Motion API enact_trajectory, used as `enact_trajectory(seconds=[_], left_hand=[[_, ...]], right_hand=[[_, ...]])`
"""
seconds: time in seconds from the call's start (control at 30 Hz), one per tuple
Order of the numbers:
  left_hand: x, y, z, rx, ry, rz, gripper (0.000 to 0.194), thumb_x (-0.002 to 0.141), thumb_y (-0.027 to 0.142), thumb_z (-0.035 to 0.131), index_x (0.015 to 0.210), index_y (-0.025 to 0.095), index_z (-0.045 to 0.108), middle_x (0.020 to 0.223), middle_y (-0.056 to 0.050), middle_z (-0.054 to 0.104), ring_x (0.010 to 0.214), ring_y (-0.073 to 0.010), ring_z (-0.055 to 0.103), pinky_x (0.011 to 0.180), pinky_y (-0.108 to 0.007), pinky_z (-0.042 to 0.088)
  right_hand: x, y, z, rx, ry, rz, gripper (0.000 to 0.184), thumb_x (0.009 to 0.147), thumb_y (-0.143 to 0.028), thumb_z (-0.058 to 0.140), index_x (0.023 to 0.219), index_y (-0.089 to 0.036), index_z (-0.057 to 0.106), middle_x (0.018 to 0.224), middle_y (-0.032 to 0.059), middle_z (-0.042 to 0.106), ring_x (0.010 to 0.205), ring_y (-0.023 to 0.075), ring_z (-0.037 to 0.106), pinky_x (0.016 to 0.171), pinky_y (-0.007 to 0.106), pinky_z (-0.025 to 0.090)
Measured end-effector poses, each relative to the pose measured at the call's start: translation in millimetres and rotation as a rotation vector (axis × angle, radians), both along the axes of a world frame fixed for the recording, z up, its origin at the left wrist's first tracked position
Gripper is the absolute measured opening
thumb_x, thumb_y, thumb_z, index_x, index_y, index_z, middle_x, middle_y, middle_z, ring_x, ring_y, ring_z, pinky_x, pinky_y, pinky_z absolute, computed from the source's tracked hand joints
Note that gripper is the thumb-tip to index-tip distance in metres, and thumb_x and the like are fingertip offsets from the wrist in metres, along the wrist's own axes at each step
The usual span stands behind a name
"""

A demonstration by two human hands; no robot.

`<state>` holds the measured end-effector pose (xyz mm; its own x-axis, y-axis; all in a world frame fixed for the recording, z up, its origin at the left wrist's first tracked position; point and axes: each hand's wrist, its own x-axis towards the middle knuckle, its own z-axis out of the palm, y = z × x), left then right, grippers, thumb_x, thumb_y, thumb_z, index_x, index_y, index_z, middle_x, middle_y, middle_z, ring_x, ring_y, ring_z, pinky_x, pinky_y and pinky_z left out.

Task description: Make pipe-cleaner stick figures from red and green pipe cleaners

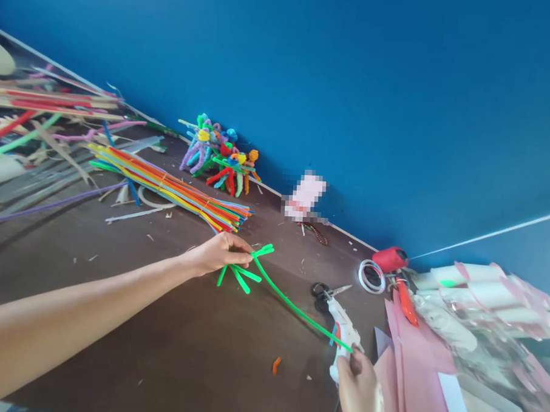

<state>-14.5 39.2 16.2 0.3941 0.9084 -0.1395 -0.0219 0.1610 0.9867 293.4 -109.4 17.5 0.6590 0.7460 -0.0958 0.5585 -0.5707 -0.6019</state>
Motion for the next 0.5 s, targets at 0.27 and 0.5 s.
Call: enact_trajectory(seconds=[0.27,0.5], left_hand=[[-1.1,-1.4,-1.8,0.076,0.067,-0.086,0.016,0.062,0.026,0.062,0.070,0.013,0.067,0.062,-0.001,0.065,0.060,-0.0122,0.058,0.062,-0.022,0.042],[-1.4,-0.5,-1.5,0.042,0.051,-0.079,0.014,0.061,0.025,0.063,0.069,0.015,0.067,0.058,0.001,0.064,0.057,-0.0110,0.056,0.059,-0.022,0.041]], right_hand=[[-5.6,-10.1,25.6,0.335,0.796,-0.152,0.032,0.051,-0.028,0.066,0.080,-0.018,0.057,0.068,0.0003,0.062,0.050,0.0161,0.057,0.039,0.026,0.043],[-22.2,-0.5,53.4,0.629,0.154,0.080,0.034,0.066,-0.037,0.060,0.096,-0.023,0.054,0.070,0.0012,0.061,0.059,0.0197,0.059,0.047,0.032,0.047]])
